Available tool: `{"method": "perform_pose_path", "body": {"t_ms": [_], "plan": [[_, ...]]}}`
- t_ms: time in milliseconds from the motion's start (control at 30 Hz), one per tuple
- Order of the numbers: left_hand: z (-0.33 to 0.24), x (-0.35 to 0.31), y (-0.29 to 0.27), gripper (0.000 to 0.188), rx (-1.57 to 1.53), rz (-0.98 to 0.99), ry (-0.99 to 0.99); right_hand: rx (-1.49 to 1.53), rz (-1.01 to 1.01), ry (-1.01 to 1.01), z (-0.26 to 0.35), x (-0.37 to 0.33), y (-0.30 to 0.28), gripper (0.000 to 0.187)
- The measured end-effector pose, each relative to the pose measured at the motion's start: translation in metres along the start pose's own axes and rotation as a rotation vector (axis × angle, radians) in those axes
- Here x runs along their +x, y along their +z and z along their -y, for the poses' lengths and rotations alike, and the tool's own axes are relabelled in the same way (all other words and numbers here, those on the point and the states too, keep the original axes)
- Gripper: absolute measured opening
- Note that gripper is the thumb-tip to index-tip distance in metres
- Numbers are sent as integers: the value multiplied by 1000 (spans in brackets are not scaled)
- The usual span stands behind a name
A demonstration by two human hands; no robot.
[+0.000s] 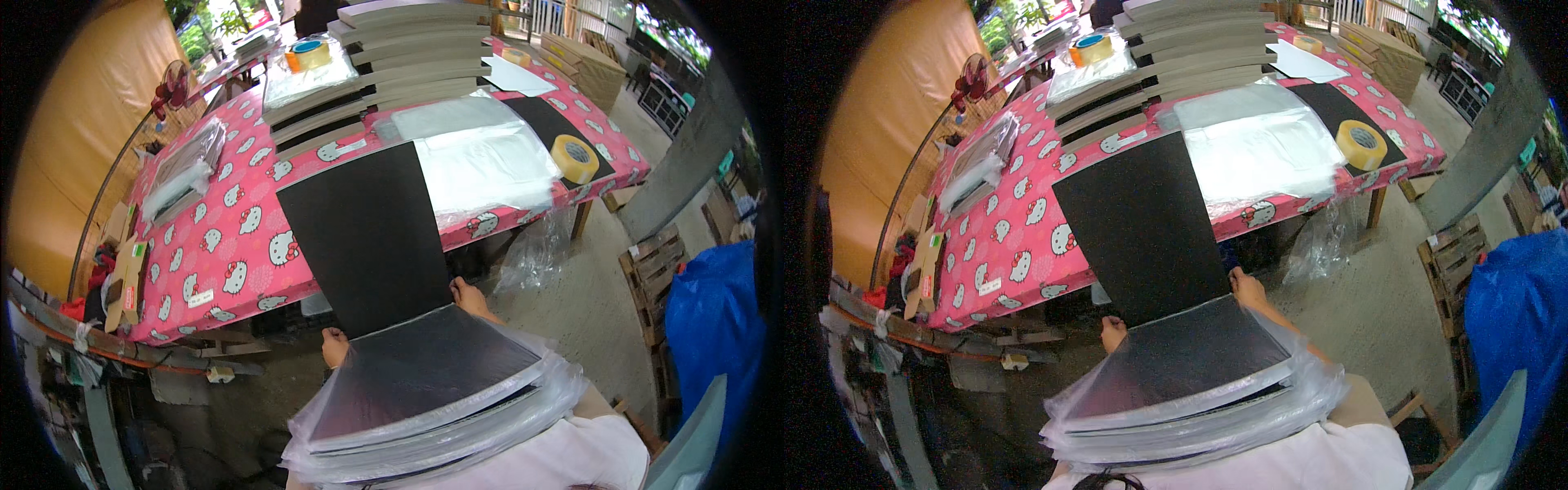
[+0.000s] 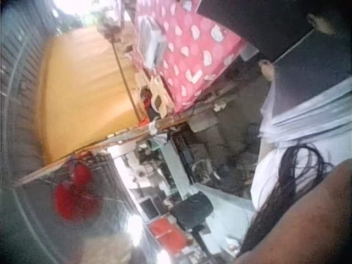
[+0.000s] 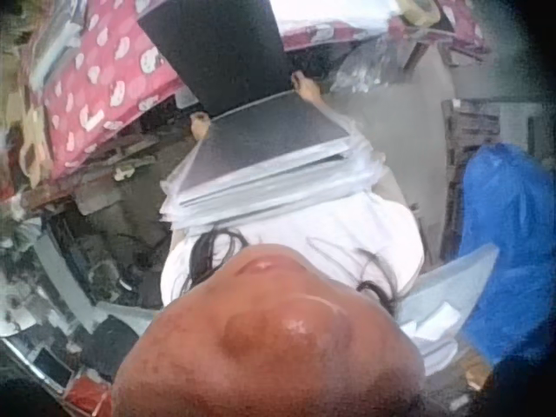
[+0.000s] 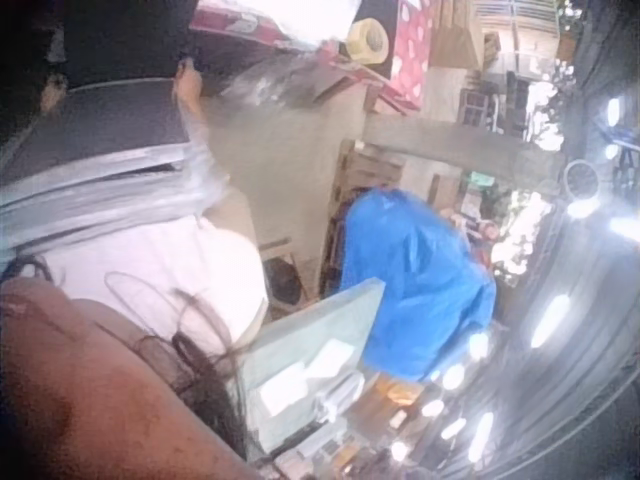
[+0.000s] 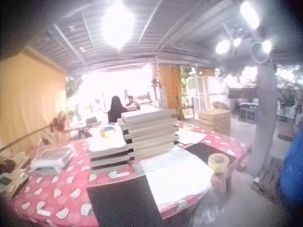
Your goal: The person repeatedly wraps black notebooks in clear plastic sleeves. They pick up a notebook, slide it into a sleeve, smooth the plastic, and place the wrapped item on a growing stack on the table.
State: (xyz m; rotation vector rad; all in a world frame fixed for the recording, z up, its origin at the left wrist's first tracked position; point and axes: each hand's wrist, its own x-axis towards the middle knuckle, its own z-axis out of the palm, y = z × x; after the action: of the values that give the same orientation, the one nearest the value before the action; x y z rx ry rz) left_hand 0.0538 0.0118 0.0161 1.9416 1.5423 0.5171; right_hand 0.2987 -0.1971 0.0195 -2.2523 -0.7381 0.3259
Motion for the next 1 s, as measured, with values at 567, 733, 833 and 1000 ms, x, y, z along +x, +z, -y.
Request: {"method": "perform_pose_path", "body": {"t_ms": [567,733,833,1000], "plan": [[-74,-21,-75,54,-209,1456,395,-574,-304,-527,89,167,-119,11],[-52,-12,-48,54,-232,1384,201,-16,-360,-248,79,170,-128,24],[-70,-16,-53,54,-191,1330,103,202,-333,-77,66,178,-144,31],[-72,-19,-56,52,-283,1272,86,719,-214,-57,50,185,-139,17]]}}
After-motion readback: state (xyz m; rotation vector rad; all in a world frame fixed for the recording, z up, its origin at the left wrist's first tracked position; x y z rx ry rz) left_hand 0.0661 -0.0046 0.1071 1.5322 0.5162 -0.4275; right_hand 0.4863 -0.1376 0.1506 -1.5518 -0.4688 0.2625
